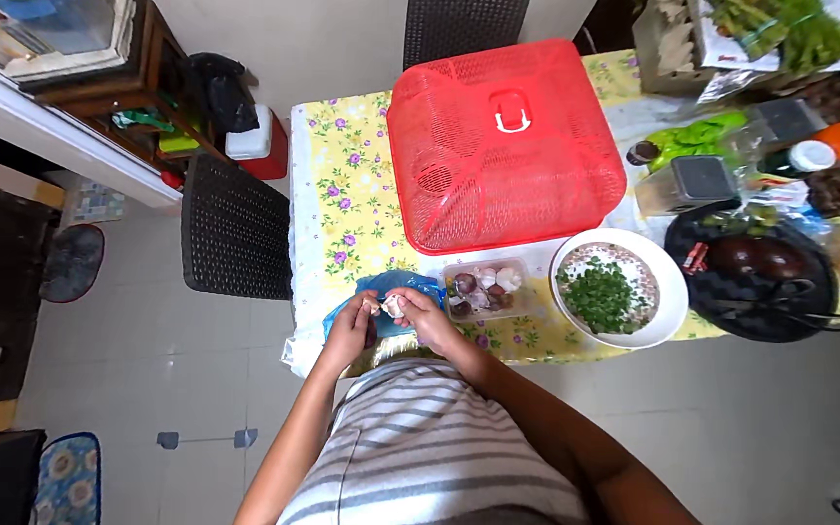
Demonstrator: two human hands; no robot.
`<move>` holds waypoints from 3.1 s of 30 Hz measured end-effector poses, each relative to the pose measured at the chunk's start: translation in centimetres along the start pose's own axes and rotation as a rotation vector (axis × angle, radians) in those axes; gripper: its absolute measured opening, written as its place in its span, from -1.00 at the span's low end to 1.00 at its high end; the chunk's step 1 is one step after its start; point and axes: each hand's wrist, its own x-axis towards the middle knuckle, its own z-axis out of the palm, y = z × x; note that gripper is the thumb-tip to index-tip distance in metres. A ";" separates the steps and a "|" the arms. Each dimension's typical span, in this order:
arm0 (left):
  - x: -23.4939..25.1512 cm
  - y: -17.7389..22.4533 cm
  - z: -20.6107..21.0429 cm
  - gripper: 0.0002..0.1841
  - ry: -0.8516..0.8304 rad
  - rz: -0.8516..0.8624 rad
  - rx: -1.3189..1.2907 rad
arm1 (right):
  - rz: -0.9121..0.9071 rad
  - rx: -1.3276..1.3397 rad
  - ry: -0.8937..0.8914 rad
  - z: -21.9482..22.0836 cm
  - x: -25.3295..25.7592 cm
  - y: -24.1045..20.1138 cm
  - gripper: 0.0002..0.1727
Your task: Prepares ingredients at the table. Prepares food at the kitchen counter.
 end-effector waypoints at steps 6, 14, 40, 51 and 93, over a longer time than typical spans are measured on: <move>-0.5 1.5 0.1 -0.68 0.109 -0.182 -0.553 | -0.034 0.023 0.034 -0.5 -0.1 0.5 -0.66; -0.8 0.3 -0.3 -0.44 -0.006 -0.259 -1.244 | -0.222 -0.283 0.041 -0.6 -0.1 2.0 -0.59; -0.1 0.6 2.3 -0.59 0.082 0.231 0.443 | -0.349 -0.591 0.088 -0.5 -0.9 1.4 -0.56; 0.6 -0.5 2.4 -0.60 0.000 0.237 0.134 | -0.306 -0.149 0.068 -1.1 -0.3 2.2 -0.54; 1.5 -0.3 3.0 -0.57 0.062 0.229 0.450 | -0.382 -0.567 0.143 0.0 0.4 0.9 -0.59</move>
